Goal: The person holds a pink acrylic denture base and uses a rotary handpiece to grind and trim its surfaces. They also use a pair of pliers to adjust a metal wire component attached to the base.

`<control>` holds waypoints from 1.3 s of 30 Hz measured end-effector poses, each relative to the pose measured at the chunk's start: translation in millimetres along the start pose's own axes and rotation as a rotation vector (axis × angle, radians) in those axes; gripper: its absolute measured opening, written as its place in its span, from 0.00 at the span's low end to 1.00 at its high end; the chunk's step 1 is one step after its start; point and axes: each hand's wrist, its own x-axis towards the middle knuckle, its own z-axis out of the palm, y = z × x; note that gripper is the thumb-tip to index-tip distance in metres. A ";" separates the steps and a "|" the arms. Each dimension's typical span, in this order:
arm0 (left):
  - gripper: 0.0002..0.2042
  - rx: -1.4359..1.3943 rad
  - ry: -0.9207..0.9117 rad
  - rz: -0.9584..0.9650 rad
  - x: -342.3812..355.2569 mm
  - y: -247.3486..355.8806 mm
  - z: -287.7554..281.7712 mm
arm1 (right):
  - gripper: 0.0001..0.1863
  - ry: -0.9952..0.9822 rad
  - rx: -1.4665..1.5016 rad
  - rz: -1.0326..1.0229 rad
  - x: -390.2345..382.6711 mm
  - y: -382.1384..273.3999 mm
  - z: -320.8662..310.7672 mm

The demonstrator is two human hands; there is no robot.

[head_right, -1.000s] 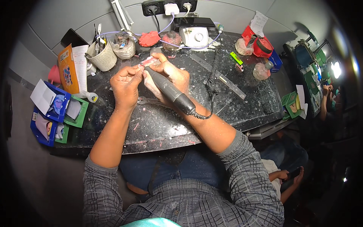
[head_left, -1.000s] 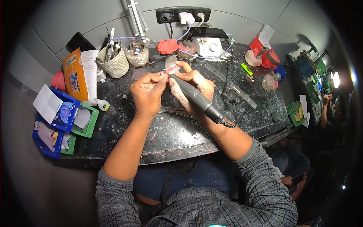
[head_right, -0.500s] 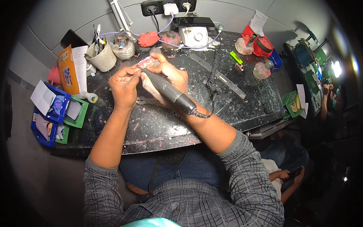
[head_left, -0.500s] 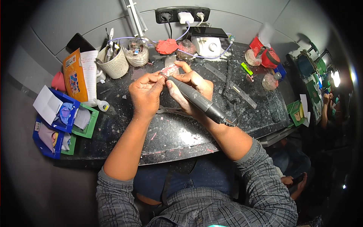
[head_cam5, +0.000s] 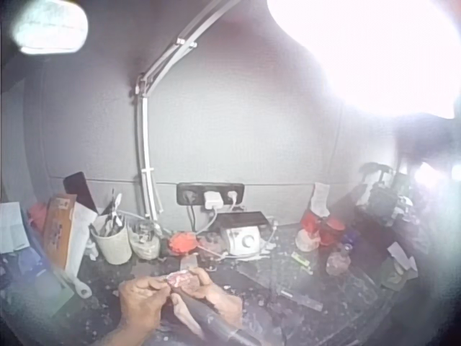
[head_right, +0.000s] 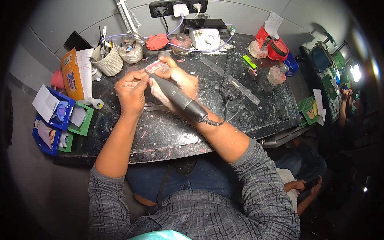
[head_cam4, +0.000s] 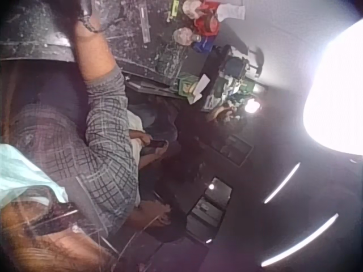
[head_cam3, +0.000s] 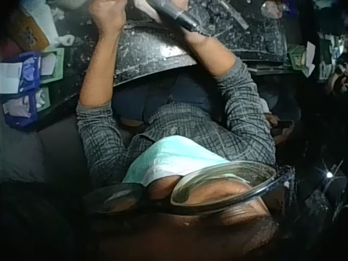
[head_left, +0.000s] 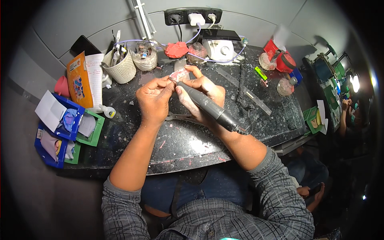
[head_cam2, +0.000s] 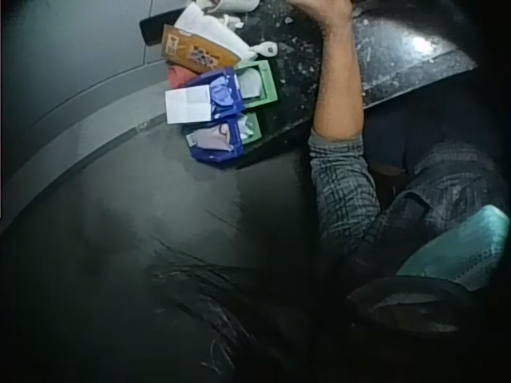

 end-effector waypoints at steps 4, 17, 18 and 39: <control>0.03 -0.023 -0.011 -0.007 -0.1 -0.2 -0.9 | 0.12 0.022 0.010 0.028 -1.1 0.1 0.7; 0.02 -0.048 -0.014 0.006 1.2 4.5 2.4 | 0.12 -0.009 0.022 0.061 -1.9 -0.9 -3.6; 0.02 -0.041 -0.013 0.008 1.3 4.5 2.0 | 0.12 -0.007 0.020 0.056 -2.1 -0.2 -3.2; 0.03 -0.068 -0.077 0.017 2.8 9.4 2.3 | 0.10 -0.009 0.082 0.099 1.3 -1.5 -4.1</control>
